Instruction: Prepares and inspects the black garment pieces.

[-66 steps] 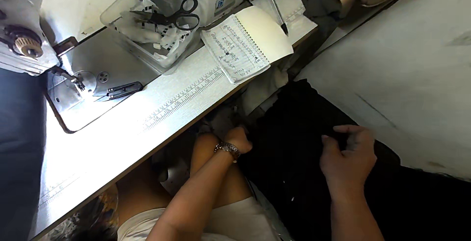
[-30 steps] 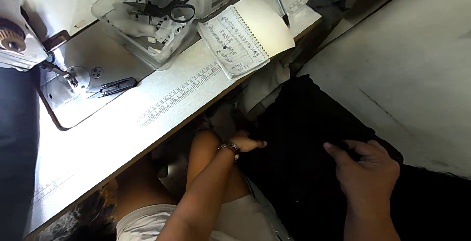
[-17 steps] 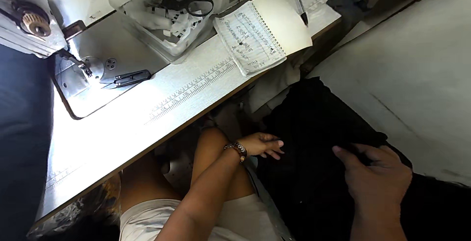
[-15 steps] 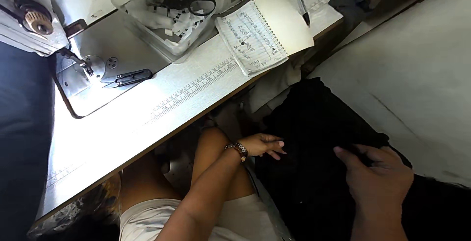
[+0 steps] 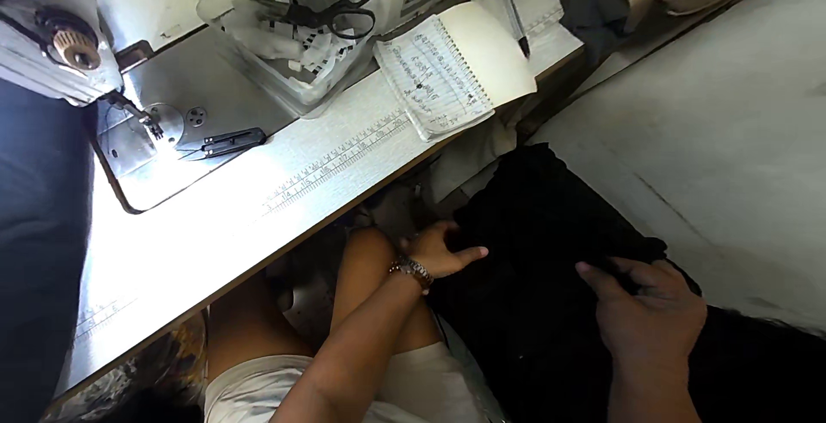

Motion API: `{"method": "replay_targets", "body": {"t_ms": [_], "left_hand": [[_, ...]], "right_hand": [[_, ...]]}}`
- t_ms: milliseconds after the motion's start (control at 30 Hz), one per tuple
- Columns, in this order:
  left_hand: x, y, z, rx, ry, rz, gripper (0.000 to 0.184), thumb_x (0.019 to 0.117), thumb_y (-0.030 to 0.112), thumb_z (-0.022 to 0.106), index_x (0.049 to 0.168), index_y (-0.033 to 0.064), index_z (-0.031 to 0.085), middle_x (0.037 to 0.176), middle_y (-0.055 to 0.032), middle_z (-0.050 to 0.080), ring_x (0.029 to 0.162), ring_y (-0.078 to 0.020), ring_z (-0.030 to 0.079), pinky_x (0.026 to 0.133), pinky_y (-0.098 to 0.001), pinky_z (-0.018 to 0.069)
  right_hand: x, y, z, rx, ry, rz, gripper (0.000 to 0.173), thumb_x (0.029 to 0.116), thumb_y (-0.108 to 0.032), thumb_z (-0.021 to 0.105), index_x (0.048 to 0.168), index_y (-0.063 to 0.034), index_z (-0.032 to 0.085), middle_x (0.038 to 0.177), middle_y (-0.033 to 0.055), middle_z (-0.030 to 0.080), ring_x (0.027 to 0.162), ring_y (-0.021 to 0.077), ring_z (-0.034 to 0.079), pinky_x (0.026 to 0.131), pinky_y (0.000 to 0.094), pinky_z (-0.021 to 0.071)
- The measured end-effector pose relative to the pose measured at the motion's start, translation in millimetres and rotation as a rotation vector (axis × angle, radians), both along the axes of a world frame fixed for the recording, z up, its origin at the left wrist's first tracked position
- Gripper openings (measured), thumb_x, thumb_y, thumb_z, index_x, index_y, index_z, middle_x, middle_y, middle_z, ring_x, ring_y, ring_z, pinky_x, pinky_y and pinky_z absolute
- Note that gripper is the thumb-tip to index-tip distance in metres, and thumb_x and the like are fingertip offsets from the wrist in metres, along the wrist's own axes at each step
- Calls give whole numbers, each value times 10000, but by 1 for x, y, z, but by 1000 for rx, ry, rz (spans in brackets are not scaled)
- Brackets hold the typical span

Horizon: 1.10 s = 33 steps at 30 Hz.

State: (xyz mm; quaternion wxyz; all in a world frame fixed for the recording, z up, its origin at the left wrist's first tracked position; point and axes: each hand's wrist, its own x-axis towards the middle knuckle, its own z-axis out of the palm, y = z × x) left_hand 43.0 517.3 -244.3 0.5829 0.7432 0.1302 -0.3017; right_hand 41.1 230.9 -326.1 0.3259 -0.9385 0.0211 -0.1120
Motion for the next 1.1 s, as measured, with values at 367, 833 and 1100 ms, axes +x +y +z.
{"method": "replay_targets", "body": {"t_ms": [367,833,1100], "left_hand": [[85,-122,-93,95,-1102,-494,1479,407,301,1029,1646,168,233,1673,-18,333,1580,-268,195,1253,-659,112],[103,-147,-19,81,-611,-641,521,786,231,891,1200,-13,689,1107,-197,723,1067,-313,693,952,-553,538],[107,-144,-31,-22,-657,-535,494,748,153,913,1150,-33,693,1065,-158,733,1024,-199,701,953,-407,557]], "right_hand": [[23,-19,34,50,-22,399,181,842,-306,700,800,-134,739,791,-70,606,774,22,542,677,201,453],[-54,-47,25,110,30,50,1174,681,-602,852,1584,-85,308,1593,175,387,1454,288,404,1163,486,403],[-193,-90,-93,-120,203,-338,1383,573,-416,964,1582,112,179,1601,383,246,1452,566,313,1201,628,279]]}}
